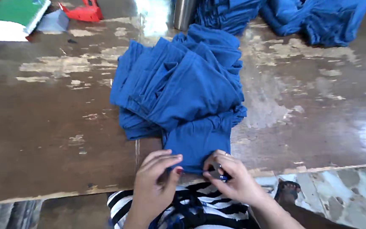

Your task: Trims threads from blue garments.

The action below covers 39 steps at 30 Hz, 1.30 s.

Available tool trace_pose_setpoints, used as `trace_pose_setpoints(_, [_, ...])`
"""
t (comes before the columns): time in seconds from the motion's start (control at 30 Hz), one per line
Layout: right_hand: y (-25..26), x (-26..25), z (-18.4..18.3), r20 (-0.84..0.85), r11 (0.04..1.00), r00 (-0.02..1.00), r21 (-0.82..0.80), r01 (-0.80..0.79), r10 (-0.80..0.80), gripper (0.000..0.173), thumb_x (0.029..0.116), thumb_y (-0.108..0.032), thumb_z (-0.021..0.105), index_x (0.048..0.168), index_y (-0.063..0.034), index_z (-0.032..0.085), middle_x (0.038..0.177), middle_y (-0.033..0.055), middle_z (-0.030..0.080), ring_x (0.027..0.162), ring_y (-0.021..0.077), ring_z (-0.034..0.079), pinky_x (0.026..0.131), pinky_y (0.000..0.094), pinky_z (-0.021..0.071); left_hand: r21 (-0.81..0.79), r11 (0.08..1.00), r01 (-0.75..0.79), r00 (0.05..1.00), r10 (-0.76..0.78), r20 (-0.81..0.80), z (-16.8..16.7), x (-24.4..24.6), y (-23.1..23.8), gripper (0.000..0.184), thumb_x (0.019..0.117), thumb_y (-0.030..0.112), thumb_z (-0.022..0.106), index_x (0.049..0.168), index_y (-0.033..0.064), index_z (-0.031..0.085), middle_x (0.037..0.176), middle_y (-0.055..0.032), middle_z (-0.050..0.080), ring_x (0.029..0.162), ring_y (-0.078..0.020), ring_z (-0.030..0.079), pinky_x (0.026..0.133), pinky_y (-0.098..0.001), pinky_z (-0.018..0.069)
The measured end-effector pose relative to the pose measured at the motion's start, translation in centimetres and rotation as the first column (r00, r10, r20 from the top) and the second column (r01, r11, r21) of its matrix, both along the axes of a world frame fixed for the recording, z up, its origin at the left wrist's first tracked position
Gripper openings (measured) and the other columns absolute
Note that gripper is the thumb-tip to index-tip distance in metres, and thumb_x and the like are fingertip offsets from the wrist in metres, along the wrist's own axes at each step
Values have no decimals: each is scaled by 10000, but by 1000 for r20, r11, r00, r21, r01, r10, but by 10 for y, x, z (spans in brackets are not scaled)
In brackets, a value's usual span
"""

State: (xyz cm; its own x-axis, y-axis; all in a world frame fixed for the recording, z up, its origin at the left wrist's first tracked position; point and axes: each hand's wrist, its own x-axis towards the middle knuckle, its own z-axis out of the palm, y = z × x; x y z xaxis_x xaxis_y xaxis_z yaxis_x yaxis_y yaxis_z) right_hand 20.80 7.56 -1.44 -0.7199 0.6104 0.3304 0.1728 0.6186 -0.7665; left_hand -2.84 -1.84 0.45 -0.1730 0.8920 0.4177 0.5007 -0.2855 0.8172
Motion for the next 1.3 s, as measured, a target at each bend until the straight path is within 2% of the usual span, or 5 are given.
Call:
trace_pose_setpoints(0.53, [9,-12,56,-352,908,899,-228,-352,261,97,902,-35,583,847,-52,505,832,64,564,858,96,560,794,227,450,113,982,-151,983,161,-84,-11,34,9,151,889,281,736,996,178,715,1208,-39,667,1263,-170,536,1120,-309,384])
trace_pose_setpoints(0.83, [37,-27,53,-364,935,880,57,349,-307,155,935,-121,671,847,-166,552,968,-61,613,752,-17,599,651,163,555,-38,978,-204,967,207,147,-8,32,12,261,962,62,644,1182,-67,702,1025,-99,754,904,-43,718,815,-177,588])
trace_pose_setpoints(0.97, [14,-53,16,-28,992,993,40,116,-115,194,847,-159,728,890,1,626,1058,158,632,957,153,615,827,259,524,-73,997,-24,594,73,801,-3,31,14,536,965,-52,557,1456,-65,343,1103,-71,718,989,-134,711,912,-332,595])
trace_pose_setpoints(1.07, [9,-47,4,-75,1000,997,-18,19,-20,257,893,-226,724,897,-1,600,961,118,631,906,96,585,812,203,485,0,1000,-10,328,3,945,-6,28,10,451,949,-51,581,1353,96,444,1148,-51,714,1031,-166,713,934,-368,593])
trace_pose_setpoints(1.3, [13,-33,15,-172,993,985,-102,-51,33,326,1039,-331,559,952,-17,541,975,63,583,903,24,548,794,164,463,110,982,-153,651,16,759,-17,46,13,462,771,-46,834,1196,60,689,1232,-27,674,1018,-138,715,900,-324,627])
